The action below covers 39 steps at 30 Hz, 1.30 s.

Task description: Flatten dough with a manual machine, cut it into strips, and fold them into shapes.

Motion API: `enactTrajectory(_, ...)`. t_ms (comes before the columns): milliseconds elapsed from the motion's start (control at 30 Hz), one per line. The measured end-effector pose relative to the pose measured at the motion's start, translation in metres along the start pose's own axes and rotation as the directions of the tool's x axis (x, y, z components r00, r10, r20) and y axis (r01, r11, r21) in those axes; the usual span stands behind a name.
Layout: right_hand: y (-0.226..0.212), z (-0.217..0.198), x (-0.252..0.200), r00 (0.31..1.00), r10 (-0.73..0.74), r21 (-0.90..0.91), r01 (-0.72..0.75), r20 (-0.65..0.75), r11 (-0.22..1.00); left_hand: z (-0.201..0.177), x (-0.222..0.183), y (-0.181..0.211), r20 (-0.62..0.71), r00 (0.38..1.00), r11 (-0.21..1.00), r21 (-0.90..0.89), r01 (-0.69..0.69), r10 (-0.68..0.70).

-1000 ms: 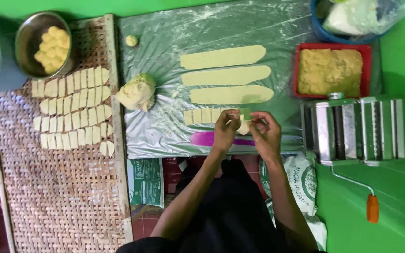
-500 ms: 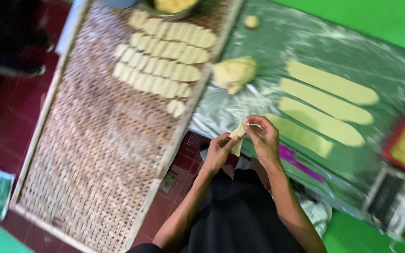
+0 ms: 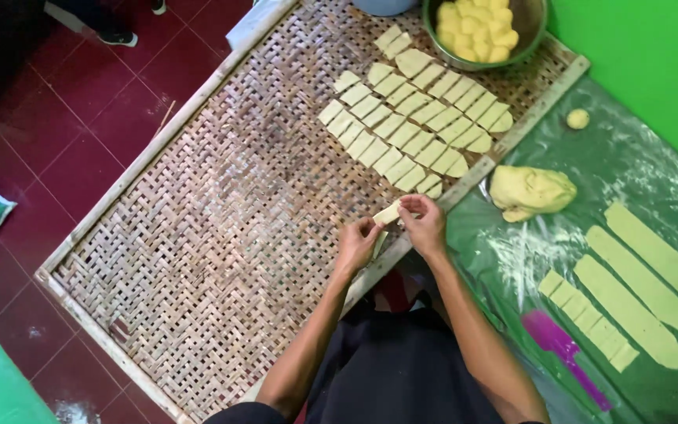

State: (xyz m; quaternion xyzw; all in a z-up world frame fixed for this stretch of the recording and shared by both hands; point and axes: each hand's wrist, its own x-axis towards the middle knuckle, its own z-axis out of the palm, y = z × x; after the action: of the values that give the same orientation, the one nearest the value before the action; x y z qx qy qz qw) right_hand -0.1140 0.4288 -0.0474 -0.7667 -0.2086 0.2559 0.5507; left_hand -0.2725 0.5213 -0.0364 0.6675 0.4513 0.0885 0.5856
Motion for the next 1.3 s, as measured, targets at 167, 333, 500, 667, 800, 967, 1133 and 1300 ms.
enactTrajectory(167, -0.029, 0.016, 0.015, 0.998, -0.051, -0.160, 0.054, 0.024, 0.986, 0.015, 0.034, -0.027, -0.026, 0.997, 0.997, 0.012, 0.078, -0.078)
enactTrajectory(333, -0.031, 0.023, 0.022, 0.995, -0.101, -0.221, 0.103, 0.021, 0.970, 0.035, 0.049, -0.035, -0.054, 0.991, 0.992, 0.020, 0.124, -0.122)
enactTrajectory(500, -0.026, 0.027, 0.021, 0.990, -0.135, -0.381, 0.109, -0.042, 0.918, 0.021, 0.042, -0.013, -0.083, 0.988, 0.992, 0.009, 0.130, -0.128)
enactTrajectory(667, -0.035, 0.031, 0.014, 0.979, -0.198, -0.417, 0.164, -0.040, 0.894, 0.018, 0.035, -0.020, -0.031, 0.978, 0.978, -0.029, 0.207, -0.208)
enactTrajectory(800, 0.006, 0.029, 0.023, 0.940, -0.338, -0.495, 0.269, -0.054, 0.826, 0.006, 0.030, -0.031, -0.011, 0.983, 0.977, -0.110, 0.182, -0.184)
enactTrajectory(967, 0.012, 0.019, 0.020, 0.923, -0.378, -0.470, 0.300, -0.078, 0.830, -0.042, 0.009, 0.015, 0.067, 0.996, 0.955, -0.284, 0.082, -0.065)
enactTrajectory(1133, -0.053, 0.018, -0.010, 0.994, -0.059, -0.114, 0.069, 0.091, 0.991, -0.067, -0.010, 0.068, 0.161, 0.987, 0.909, -0.411, 0.073, -0.007)
enactTrajectory(1300, -0.075, 0.015, -0.020, 0.946, 0.053, -0.093, -0.024, 0.319, 0.995, -0.068, -0.011, 0.083, 0.157, 0.988, 0.935, -0.352, 0.048, 0.009)
